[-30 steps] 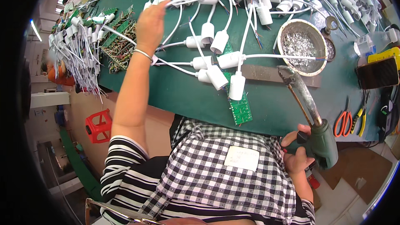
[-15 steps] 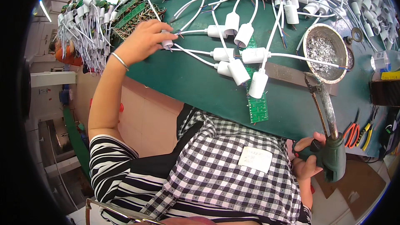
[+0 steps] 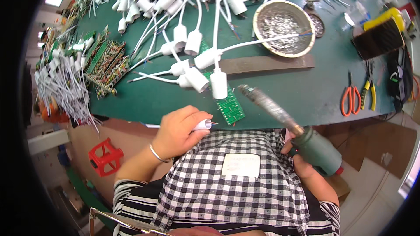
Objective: The person solders wires from light socket components onto a circuit board using a soldering iron, places the assembled board aside, and solders more socket wires onto a new circuit board.
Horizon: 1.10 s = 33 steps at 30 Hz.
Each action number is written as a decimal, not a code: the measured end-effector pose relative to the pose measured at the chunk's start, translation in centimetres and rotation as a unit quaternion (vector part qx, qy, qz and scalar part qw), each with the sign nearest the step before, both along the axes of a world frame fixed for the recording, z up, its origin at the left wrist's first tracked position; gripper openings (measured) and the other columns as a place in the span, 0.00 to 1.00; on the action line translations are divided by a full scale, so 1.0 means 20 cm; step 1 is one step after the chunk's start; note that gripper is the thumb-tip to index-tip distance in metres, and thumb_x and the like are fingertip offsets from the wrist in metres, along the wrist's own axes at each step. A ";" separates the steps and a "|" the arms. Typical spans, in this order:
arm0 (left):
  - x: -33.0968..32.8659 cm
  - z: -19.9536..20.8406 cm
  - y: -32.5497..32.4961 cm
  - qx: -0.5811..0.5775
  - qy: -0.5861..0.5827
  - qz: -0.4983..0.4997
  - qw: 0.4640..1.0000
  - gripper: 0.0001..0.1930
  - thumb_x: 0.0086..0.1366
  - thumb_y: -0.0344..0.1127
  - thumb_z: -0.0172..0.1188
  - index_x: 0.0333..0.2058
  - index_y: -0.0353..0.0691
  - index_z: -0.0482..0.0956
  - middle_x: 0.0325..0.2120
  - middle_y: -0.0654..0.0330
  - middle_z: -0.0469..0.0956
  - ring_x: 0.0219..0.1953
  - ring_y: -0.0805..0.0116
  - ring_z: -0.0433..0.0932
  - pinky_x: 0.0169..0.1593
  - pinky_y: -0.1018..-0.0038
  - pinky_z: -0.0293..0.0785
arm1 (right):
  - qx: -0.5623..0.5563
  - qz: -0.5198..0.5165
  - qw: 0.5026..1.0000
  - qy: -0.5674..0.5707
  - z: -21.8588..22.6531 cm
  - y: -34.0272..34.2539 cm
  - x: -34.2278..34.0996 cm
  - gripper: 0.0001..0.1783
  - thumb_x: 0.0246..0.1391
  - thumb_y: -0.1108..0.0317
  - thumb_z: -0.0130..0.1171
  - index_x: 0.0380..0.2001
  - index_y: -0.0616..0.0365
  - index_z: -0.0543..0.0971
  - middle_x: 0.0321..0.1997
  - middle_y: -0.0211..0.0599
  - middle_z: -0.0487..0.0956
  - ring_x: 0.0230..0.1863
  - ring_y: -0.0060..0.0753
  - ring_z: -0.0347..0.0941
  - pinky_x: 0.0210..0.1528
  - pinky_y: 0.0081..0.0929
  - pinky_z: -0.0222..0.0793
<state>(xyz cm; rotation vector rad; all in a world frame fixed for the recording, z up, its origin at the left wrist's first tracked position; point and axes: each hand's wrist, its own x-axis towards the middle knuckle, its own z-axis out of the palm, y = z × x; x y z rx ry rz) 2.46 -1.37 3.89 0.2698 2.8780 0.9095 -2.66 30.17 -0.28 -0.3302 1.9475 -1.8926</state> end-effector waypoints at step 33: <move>-0.07 -0.13 0.15 0.129 0.067 0.197 0.970 0.02 0.49 0.28 0.55 0.21 0.45 0.74 0.24 0.69 0.75 0.33 0.68 0.69 0.45 0.68 0.54 | 0.136 0.168 0.969 0.123 -0.07 0.08 0.01 0.25 0.47 0.65 0.61 0.46 0.69 0.71 0.42 0.41 0.78 0.43 0.32 0.76 0.48 0.26 0.70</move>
